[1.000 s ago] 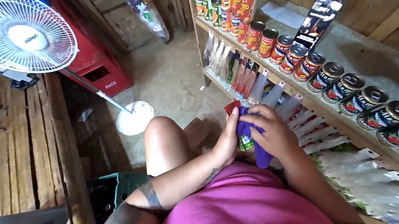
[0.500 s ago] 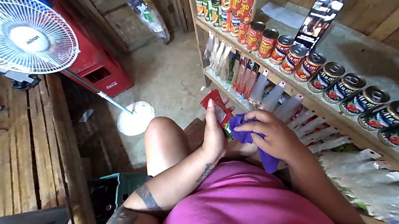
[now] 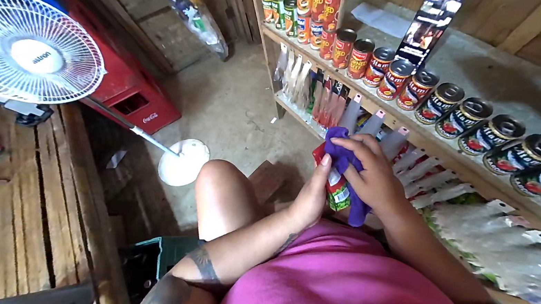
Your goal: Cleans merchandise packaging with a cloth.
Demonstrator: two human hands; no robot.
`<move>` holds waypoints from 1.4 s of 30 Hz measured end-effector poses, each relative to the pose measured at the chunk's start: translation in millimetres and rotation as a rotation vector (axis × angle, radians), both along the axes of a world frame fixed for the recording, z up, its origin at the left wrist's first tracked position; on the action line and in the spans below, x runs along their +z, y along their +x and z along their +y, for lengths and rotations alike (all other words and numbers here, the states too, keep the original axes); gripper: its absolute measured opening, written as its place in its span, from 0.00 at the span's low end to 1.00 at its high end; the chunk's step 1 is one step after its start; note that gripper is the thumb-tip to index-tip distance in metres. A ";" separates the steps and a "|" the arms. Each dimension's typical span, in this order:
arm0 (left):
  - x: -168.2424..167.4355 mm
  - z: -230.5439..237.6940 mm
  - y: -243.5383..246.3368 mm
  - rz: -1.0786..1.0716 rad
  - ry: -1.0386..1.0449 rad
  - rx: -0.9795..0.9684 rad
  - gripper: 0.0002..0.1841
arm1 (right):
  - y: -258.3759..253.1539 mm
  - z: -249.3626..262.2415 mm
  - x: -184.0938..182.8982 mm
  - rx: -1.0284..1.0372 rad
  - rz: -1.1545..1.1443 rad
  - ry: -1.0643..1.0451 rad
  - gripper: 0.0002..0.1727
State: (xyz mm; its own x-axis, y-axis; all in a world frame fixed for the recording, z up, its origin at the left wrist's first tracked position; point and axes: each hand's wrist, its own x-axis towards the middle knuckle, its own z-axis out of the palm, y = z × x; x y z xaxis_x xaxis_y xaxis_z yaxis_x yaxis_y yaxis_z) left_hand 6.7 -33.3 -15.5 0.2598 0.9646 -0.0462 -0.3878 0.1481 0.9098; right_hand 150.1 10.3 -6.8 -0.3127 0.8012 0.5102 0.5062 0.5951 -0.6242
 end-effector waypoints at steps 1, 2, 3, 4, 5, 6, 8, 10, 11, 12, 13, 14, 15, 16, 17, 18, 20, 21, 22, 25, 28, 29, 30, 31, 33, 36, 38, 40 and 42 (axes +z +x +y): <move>1.7 0.9 -0.6 -0.013 -0.009 0.014 0.42 | 0.0 0.6 -0.2 -0.012 -0.015 0.001 0.21; 3.1 2.0 -1.4 -0.028 -0.017 0.031 0.42 | 0.6 1.3 -0.7 -0.015 -0.032 0.002 0.21; 3.9 3.0 -2.5 -0.043 -0.019 0.051 0.42 | 1.6 2.3 -1.1 -0.011 -0.048 0.005 0.21; 4.7 3.7 -3.7 -0.055 -0.014 0.078 0.41 | 3.1 3.1 -0.9 0.000 -0.068 0.001 0.21; 5.0 4.6 -5.2 -0.069 -0.009 0.111 0.41 | 4.4 4.0 -0.9 0.015 -0.084 -0.008 0.21; 5.2 5.7 -7.0 -0.080 -0.001 0.148 0.40 | 5.5 4.6 -1.2 0.038 -0.091 -0.018 0.21; 3.3 9.1 -12.1 -0.096 0.040 0.226 0.40 | 6.9 3.8 -1.1 0.103 -0.096 -0.034 0.20; 1.2 12.3 -17.6 -0.088 0.076 0.298 0.39 | 7.2 1.3 -0.3 0.173 -0.103 -0.020 0.18; 0.8 13.1 -19.7 -0.084 0.089 0.333 0.39 | 7.1 -0.4 0.8 0.206 -0.114 -0.010 0.17; 0.8 13.5 -20.9 -0.085 0.097 0.364 0.38 | 6.7 -2.3 2.6 0.234 -0.125 0.000 0.17; 0.7 13.5 -21.7 -0.085 0.106 0.384 0.37 | 6.5 -4.0 4.8 0.259 -0.136 0.006 0.18; 0.9 13.2 -22.0 -0.078 0.115 0.393 0.37 | 6.1 -5.2 6.6 0.274 -0.143 0.012 0.18; 0.9 12.4 -22.0 -0.064 0.125 0.388 0.37 | 5.8 -6.1 7.5 0.279 -0.148 0.018 0.18; 0.3 12.0 -21.7 -0.043 0.135 0.375 0.38 | 5.8 -6.6 7.7 0.280 -0.148 0.020 0.18; -0.5 11.7 -22.0 -0.021 0.157 0.346 0.38 | 6.1 -6.9 7.7 0.280 -0.148 0.017 0.17; -1.0 11.4 -21.7 -0.003 0.177 0.330 0.39 | 6.3 -7.0 7.6 0.277 -0.146 0.015 0.17; -0.8 10.0 -20.0 0.023 0.202 0.308 0.40 | 5.5 -7.6 6.9 0.260 -0.134 0.018 0.16; -0.5 9.1 -19.4 0.034 0.195 0.296 0.41 | 4.6 -8.0 6.4 0.247 -0.124 0.019 0.16; -0.6 8.2 -18.7 0.040 0.185 0.285 0.42 | 3.8 -8.6 6.3 0.233 -0.114 0.020 0.16; -4.6 8.0 -18.5 0.050 0.184 0.231 0.42 | 1.4 -10.4 6.5 0.176 -0.086 0.021 0.16; -4.7 6.3 -14.9 0.012 0.124 0.219 0.41 | -0.1 -9.9 5.0 0.121 -0.054 0.043 0.16; -4.0 5.4 -14.1 0.010 0.114 0.203 0.41 | -0.3 -9.4 4.5 0.108 -0.040 0.050 0.16; -3.6 4.6 -13.3 0.007 0.102 0.191 0.41 | -0.4 -8.9 3.8 0.094 -0.026 0.054 0.16; -3.4 3.8 -12.5 0.006 0.094 0.175 0.41 | -0.3 -8.4 3.1 0.082 -0.016 0.051 0.15; -3.6 2.9 -10.8 0.011 0.082 0.149 0.41 | 0.1 -7.6 2.4 0.057 -0.008 0.035 0.16; -2.9 1.1 -7.6 0.019 0.064 0.105 0.40 | 1.3 -5.5 2.6 0.014 -0.008 0.010 0.17; -2.3 0.3 -6.1 0.020 0.063 0.075 0.39 | 1.9 -3.9 2.3 -0.027 0.002 0.007 0.17; -0.8 0.6 -5.8 0.017 0.057 0.057 0.39 | 2.1 -2.3 1.0 -0.055 0.006 0.010 0.18; 1.2 1.5 -6.2 0.001 0.052 0.069 0.38 | 2.3 -1.3 0.9 -0.063 -0.018 0.006 0.19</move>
